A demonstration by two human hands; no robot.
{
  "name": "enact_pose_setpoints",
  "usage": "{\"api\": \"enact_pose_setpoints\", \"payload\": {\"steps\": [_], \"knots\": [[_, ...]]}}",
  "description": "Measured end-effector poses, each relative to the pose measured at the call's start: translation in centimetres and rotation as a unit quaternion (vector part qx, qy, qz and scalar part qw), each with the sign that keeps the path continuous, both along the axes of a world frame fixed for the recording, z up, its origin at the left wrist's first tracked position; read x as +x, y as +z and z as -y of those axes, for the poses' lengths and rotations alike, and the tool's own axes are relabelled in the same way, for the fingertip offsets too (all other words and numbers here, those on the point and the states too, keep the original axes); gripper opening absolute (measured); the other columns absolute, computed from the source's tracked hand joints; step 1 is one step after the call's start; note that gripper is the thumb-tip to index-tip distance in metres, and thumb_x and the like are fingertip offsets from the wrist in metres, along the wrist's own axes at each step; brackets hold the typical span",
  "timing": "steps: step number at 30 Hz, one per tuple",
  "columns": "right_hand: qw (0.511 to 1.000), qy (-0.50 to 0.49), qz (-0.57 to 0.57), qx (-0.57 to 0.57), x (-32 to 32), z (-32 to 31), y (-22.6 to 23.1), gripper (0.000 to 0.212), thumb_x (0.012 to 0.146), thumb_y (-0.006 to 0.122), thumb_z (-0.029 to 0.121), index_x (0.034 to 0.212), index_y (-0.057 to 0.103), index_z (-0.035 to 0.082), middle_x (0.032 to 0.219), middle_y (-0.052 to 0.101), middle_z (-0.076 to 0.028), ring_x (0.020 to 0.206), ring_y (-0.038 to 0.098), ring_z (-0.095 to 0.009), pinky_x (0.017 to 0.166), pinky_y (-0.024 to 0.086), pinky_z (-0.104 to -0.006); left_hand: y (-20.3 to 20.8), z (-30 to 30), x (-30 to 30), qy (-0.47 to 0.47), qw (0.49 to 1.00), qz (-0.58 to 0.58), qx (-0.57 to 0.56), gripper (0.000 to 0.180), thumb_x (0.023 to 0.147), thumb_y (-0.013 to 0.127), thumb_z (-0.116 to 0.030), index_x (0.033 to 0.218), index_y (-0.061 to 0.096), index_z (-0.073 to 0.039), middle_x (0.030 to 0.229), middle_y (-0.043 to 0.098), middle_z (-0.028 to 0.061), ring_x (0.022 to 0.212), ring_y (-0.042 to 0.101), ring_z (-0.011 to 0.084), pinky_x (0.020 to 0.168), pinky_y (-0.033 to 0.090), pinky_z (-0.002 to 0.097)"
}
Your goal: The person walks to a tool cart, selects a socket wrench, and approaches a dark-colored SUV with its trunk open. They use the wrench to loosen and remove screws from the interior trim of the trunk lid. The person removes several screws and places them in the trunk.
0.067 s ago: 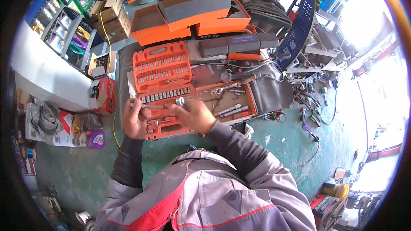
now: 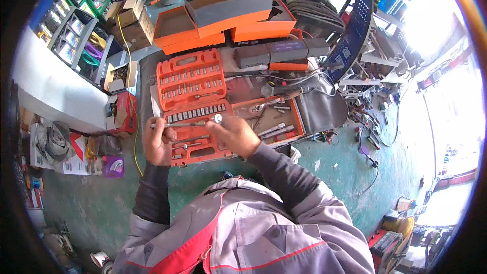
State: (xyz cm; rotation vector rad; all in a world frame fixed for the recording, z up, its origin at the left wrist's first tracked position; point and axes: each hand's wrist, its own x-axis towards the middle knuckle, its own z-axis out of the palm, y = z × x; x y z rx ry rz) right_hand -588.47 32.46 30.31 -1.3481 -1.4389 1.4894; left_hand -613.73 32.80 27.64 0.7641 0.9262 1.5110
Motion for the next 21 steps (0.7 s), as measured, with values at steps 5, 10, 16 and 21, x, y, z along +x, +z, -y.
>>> {"api": "enact_pose_setpoints", "payload": {"steps": [5, 10, 16, 21], "knots": [[0.992, -0.122, -0.027, 0.014, 7.6, 0.9, -1.4, 0.031, 0.105, 0.057, 0.03, 0.091, 0.062, 0.002, 0.069, 0.056, 0.001, 0.057, 0.05, -0.007, 0.049, 0.038, -0.0248, -1.4, 0.3, -4.1, 0.044, 0.992, 0.121, -0.013, 0.017, 0.104, 0.059, -0.025, 0.097, 0.059, -0.009, 0.067, 0.052, 0.0008, 0.062, 0.051, 0.0131, 0.063, 0.044, 0.0323], [0.925, -0.134, 0.344, 0.091, 13.3, 0.5, -3.5, 0.034, 0.092, 0.067, 0.032, 0.104, 0.066, 0.0, 0.086, 0.071, -0.02, 0.08, 0.07, -0.035, 0.072, 0.054, -0.0445, -3.3, 1.2, -6.7, 0.063, 0.967, 0.238, -0.068, 0.018, 0.106, 0.056, -0.025, 0.094, 0.061, -0.012, 0.067, 0.052, -0.0016, 0.062, 0.05, 0.0123, 0.065, 0.041, 0.0314], [0.849, 0.002, 0.522, 0.081, 13.1, -3.2, -5.4, 0.054, 0.088, 0.063, 0.034, 0.132, 0.058, 0.002, 0.106, 0.071, -0.027, 0.101, 0.068, -0.043, 0.088, 0.054, -0.0505, -2.9, 1.0, -5.0, 0.035, 0.964, 0.254, -0.066, 0.021, 0.107, 0.054, -0.025, 0.092, 0.06, -0.011, 0.066, 0.053, -0.0002, 0.061, 0.048, 0.0134, 0.065, 0.04, 0.0321], [0.834, 0.0, 0.549, 0.06, 11.7, -2.9, -5.5, 0.063, 0.087, 0.064, 0.035, 0.14, 0.052, 0.004, 0.107, 0.072, -0.026, 0.103, 0.069, -0.041, 0.089, 0.054, -0.0506, -2.4, 1.7, -3.4, 0.019, 0.968, 0.239, -0.069, 0.023, 0.107, 0.053, -0.025, 0.09, 0.06, -0.011, 0.064, 0.051, 0.0004, 0.061, 0.049, 0.0148, 0.065, 0.041, 0.0334]]}}
